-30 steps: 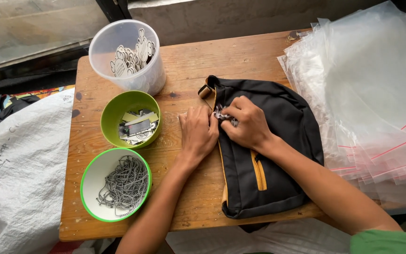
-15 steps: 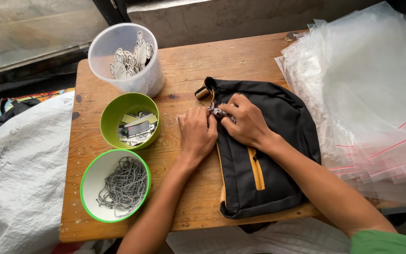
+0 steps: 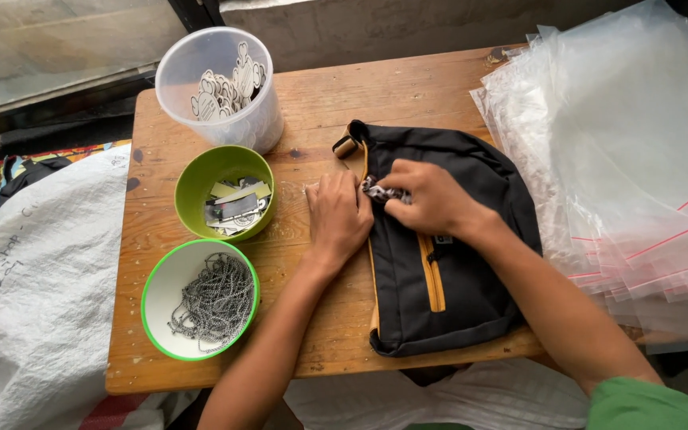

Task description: The person attaches a decorative keychain to a small blue bag, then wipes a clear plastic bag with a cloth and places the blue bag inside, sealing it. They then pick up a black bag, wipe it with the cloth, and prepare it for packaging.

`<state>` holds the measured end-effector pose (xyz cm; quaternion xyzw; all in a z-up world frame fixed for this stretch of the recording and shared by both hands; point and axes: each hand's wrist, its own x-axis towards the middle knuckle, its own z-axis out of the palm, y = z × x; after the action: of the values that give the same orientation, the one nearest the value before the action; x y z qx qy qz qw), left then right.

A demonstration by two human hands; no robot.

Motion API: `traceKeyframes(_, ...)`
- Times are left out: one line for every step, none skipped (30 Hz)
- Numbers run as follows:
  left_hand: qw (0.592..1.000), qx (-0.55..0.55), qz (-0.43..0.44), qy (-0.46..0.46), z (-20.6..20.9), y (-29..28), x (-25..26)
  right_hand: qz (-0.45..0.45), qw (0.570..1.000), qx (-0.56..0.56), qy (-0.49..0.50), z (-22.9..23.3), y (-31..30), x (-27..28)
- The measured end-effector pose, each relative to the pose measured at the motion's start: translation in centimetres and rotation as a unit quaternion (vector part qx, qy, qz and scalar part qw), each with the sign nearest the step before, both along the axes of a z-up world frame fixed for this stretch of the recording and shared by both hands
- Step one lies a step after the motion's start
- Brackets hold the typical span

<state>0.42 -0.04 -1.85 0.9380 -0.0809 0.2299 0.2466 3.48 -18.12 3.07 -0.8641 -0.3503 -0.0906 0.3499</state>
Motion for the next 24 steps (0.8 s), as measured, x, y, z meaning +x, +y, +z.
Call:
traceKeyframes(1.0,-0.004,0.001,0.0,-0.1,-0.1,0.0,0.016,0.999,0.017,0.034,1.0,-0.3,0.0)
traceKeyframes(1.0,-0.005,0.001,0.001,0.5,0.0,-0.2,0.015,0.999,0.016,0.036,2.5,-0.4,-0.5)
traceKeyframes(0.999,-0.02,-0.012,0.042,1.2,0.2,-0.3,-0.022,0.997,0.028,0.065,4.2,-0.5,-0.9)
traceKeyframes(0.996,-0.034,-0.025,0.084,1.8,0.4,-0.4,-0.059,0.993,0.041,0.094,5.8,-0.5,-1.3)
traceKeyframes(0.996,-0.037,-0.023,0.083,2.4,0.4,-1.0,-0.057,0.993,0.038,0.093,5.5,-0.6,-2.1)
traceKeyframes(0.99,-0.025,-0.04,0.133,3.0,0.4,-1.6,-0.084,0.993,0.034,0.076,5.2,-0.6,-2.8)
traceKeyframes(0.981,-0.01,-0.06,0.184,3.5,0.5,-2.1,-0.114,0.991,0.031,0.058,4.8,-0.6,-3.6)
traceKeyframes(0.981,-0.009,-0.061,0.183,3.2,0.8,-1.7,-0.115,0.991,0.031,0.057,3.1,0.1,-4.0)
traceKeyframes(0.978,-0.008,-0.075,0.195,2.7,0.9,-1.6,-0.112,0.992,0.022,0.049,1.3,0.5,-4.6)
traceKeyframes(0.974,-0.007,-0.089,0.206,2.1,1.0,-1.5,-0.109,0.993,0.014,0.041,-0.5,1.0,-5.1)
traceKeyframes(0.975,-0.009,-0.088,0.206,2.2,1.1,-1.6,-0.107,0.993,0.012,0.04,-1.2,1.0,-5.2)
traceKeyframes(0.976,-0.008,-0.095,0.196,2.3,1.3,-1.7,-0.106,0.994,-0.01,0.012,-1.9,1.1,-5.2)
traceKeyframes(0.977,-0.005,-0.1,0.186,2.5,1.7,-1.8,-0.102,0.994,-0.029,-0.016,-2.5,1.4,-5.2)
traceKeyframes(0.978,-0.004,-0.097,0.186,2.9,1.7,-1.8,-0.099,0.995,-0.028,-0.016,-2.4,1.4,-5.0)
traceKeyframes(0.98,0.009,-0.103,0.167,3.1,1.6,-2.1,-0.099,0.992,-0.052,-0.057,-2.5,1.3,-5.2)
traceKeyframes(0.983,0.022,-0.109,0.149,3.3,1.4,-2.4,-0.099,0.987,-0.077,-0.098,-2.6,1.1,-5.4)
traceKeyframes(0.983,0.02,-0.11,0.147,2.9,1.4,-2.5,-0.1,0.987,-0.078,-0.1,-2.6,0.9,-5.5)
traceKeyframes(0.983,0.027,-0.112,0.14,2.5,1.4,-2.5,-0.079,0.987,-0.08,-0.116,-2.4,0.7,-5.7)
traceKeyframes(0.984,0.035,-0.112,0.133,2.2,1.6,-2.6,-0.056,0.986,-0.081,-0.134,-2.3,0.6,-5.8)
traceKeyframes(0.985,0.034,-0.111,0.13,2.3,1.5,-2.3,-0.055,0.986,-0.081,-0.137,-2.4,0.2,-5.7)
traceKeyframes(0.987,0.029,-0.106,0.12,2.3,1.5,-2.4,-0.004,0.986,-0.082,-0.143,-2.7,-0.1,-5.9)
traceKeyframes(0.988,0.023,-0.102,0.11,2.3,1.5,-2.3,0.046,0.984,-0.081,-0.149,-3.0,-0.6,-6.1)
traceKeyframes(0.988,0.023,-0.103,0.109,2.4,1.4,-2.4,0.046,0.984,-0.081,-0.15,-2.4,-0.8,-6.7)
traceKeyframes(0.99,0.015,-0.093,0.101,2.5,1.3,-2.4,0.121,0.988,-0.041,-0.086,-1.9,-1.1,-7.4)
